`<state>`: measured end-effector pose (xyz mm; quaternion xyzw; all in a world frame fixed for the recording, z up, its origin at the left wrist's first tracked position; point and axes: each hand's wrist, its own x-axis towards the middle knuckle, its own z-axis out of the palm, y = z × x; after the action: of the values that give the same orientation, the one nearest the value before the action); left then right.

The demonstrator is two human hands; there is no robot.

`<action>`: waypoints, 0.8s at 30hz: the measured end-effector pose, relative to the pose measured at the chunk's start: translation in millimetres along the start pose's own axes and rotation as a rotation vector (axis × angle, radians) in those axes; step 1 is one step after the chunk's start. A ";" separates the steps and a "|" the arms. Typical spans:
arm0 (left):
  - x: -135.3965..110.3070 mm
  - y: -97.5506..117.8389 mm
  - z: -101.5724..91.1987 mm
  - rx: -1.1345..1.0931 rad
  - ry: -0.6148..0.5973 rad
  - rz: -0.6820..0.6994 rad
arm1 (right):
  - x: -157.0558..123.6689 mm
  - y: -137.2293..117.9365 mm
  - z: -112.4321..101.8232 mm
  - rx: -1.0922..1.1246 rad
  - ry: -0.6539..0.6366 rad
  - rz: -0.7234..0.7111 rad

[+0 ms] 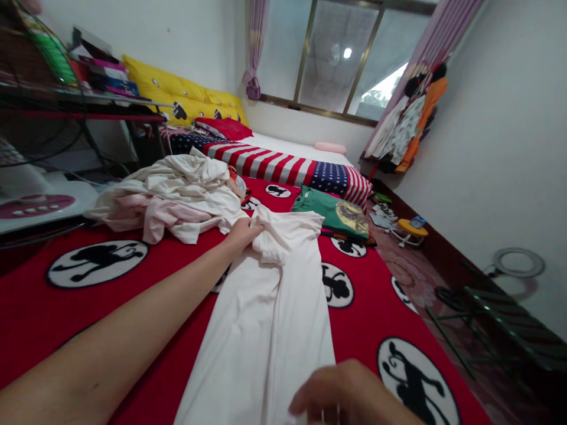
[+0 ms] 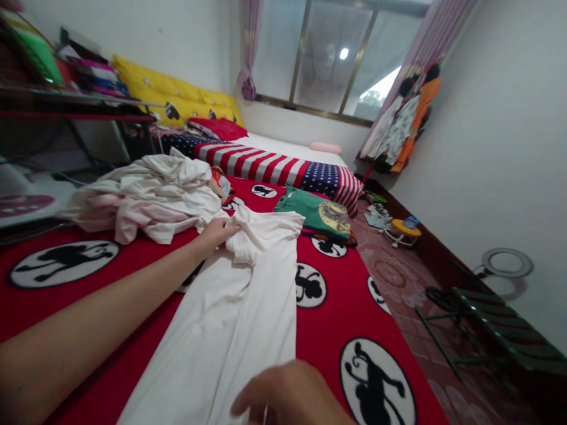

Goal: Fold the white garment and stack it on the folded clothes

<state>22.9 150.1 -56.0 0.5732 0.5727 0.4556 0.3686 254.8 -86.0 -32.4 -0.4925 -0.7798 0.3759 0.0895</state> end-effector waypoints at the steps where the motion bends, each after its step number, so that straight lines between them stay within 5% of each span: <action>1: -0.9 -7.1 1.3 0.007 0.012 0.026 | 9.7 3.3 -17.6 0.009 0.072 0.014; 7: -4.8 -24.2 6.4 0.033 0.089 0.157 | 122.3 54.2 -115.6 0.113 0.627 0.040; 10: -8.4 -22.6 5.9 0.024 0.123 0.215 | 176.0 73.8 -142.2 0.204 0.726 0.128; 17: -12.0 -21.1 4.4 0.026 0.107 0.292 | 238.8 83.3 -163.9 0.084 0.689 0.178; 24: -7.1 -23.4 3.3 0.065 0.214 0.207 | 266.6 93.1 -161.7 -0.102 0.901 0.260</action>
<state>19.0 145.1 -79.9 0.5891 0.5611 0.5307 0.2377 269.6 239.0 -43.3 -0.7039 -0.6126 0.0940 0.3468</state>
